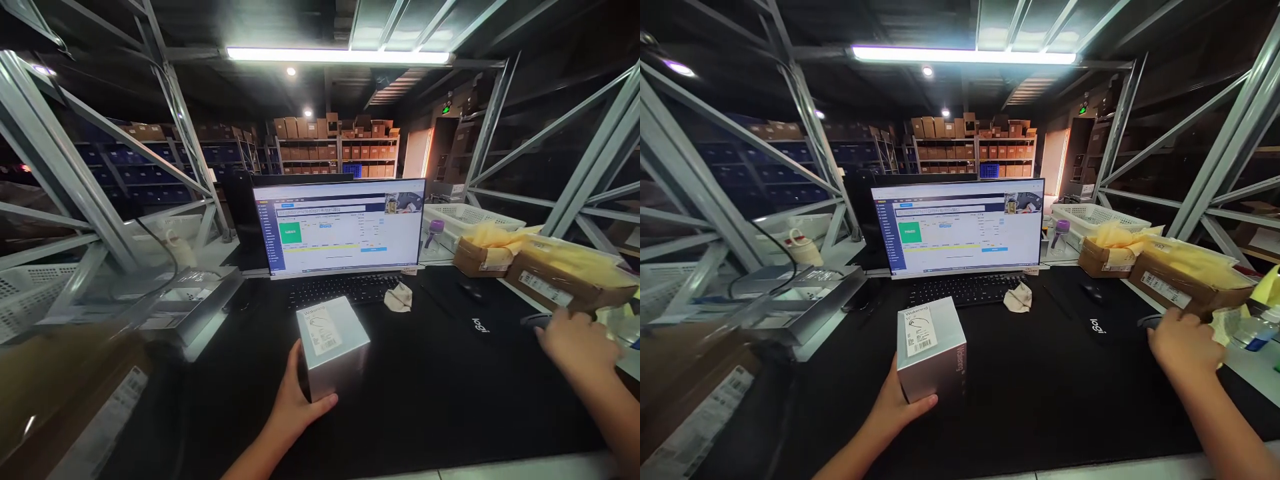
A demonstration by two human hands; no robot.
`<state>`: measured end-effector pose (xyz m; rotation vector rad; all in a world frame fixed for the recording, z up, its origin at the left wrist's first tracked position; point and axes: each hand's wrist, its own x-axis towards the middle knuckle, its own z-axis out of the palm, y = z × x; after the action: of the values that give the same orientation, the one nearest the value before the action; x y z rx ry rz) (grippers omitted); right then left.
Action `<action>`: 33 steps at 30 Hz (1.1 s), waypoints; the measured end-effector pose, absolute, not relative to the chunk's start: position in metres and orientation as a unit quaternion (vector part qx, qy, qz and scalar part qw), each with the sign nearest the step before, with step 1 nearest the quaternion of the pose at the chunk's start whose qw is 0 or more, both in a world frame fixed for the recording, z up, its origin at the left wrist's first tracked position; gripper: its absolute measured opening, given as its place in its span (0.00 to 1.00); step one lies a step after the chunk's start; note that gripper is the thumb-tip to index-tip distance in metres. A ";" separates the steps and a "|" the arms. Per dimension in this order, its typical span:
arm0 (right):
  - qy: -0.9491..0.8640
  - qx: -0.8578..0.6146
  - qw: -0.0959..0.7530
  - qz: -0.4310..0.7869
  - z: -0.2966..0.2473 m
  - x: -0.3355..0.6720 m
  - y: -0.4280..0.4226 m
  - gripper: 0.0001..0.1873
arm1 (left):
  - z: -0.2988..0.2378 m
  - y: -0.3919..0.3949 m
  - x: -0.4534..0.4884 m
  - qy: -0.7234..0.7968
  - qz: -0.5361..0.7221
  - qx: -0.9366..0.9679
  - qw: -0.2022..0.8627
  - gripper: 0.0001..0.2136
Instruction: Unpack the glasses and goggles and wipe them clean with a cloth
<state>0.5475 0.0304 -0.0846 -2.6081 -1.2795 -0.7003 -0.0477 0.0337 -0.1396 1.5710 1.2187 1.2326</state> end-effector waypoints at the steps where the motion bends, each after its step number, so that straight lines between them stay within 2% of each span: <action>1: -0.443 -0.861 0.076 -0.238 -0.085 0.540 0.040 0.26 | -0.141 0.035 -0.049 0.477 0.481 0.624 0.390 0.57; 6: -0.543 -0.809 0.100 -0.200 -0.101 0.517 0.102 0.32 | -0.141 0.036 -0.052 0.486 0.451 0.646 0.378 0.56; 11: -0.535 -0.813 0.152 -0.170 -0.135 0.528 0.139 0.35 | -0.137 0.035 -0.052 0.481 0.456 0.671 0.334 0.50; 15: -0.553 -0.796 0.186 -0.159 -0.147 0.544 0.152 0.33 | -0.140 0.037 -0.053 0.500 0.483 0.651 0.303 0.46; 19: -0.582 -0.777 0.195 -0.143 -0.146 0.563 0.166 0.31 | -0.144 0.040 -0.051 0.519 0.497 0.609 0.337 0.41; 33: -0.587 -0.775 0.153 -0.176 -0.145 0.552 0.174 0.26 | -0.135 0.038 -0.053 0.546 0.438 0.600 0.387 0.28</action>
<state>0.5519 0.1744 -0.1451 -2.2236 -1.6836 -0.5060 -0.0531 0.0380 -0.1346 1.5278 1.3901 1.1148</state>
